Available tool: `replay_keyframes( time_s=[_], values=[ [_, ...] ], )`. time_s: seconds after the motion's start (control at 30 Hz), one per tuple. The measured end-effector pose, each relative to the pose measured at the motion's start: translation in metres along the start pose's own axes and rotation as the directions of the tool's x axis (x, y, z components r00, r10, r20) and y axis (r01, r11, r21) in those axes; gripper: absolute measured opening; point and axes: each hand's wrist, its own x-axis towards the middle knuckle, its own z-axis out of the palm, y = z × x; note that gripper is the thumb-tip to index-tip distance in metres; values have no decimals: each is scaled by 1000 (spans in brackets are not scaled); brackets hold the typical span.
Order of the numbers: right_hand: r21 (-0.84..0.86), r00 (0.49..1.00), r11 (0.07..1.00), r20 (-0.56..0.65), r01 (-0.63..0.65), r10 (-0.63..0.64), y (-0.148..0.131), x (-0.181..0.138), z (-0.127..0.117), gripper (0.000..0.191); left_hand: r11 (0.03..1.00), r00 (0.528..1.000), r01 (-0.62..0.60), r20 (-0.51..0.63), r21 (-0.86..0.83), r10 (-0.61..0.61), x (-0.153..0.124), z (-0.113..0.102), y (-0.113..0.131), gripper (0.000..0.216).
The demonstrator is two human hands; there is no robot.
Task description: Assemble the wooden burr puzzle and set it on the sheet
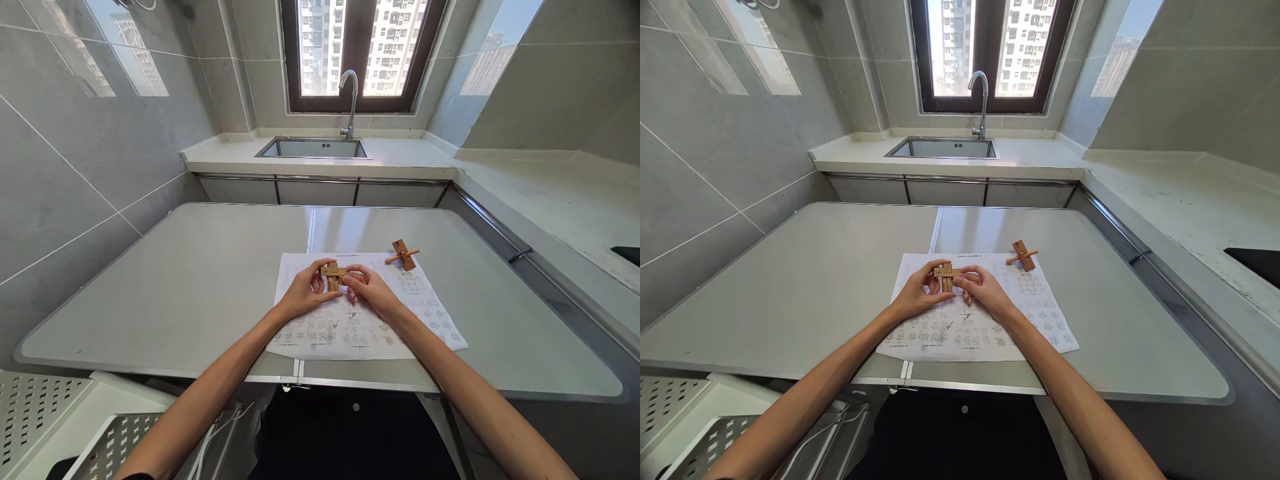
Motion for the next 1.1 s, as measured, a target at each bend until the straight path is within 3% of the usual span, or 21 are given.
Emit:
replay_keyframes(
  time_s=[0.27,0.5,0.63,0.77,0.83,0.97,1.1],
  values=[
    [5,999,1000,44,-5,5,1,1,-2,57,999,999,-18,46,41,16,-1,3,-2,73],
    [-101,994,995,112,12,0,0,-2,-1,52,992,994,-104,43,78,101,-2,6,-2,67],
    [-102,991,994,131,35,-22,0,-2,2,56,998,997,-55,59,26,53,-2,6,2,66],
    [-159,988,983,135,97,-75,-3,-4,7,54,1000,1000,12,3,-12,-12,-1,5,5,71],
    [-278,983,944,104,175,-151,-3,-6,8,51,996,999,47,1,-74,-47,0,4,4,72],
    [-556,945,776,60,298,-320,-1,-8,6,40,975,993,110,62,-191,-100,1,3,4,73],
    [-627,921,699,81,344,-380,-1,-9,3,36,975,993,111,59,-190,-102,0,4,6,71]
  ],
)
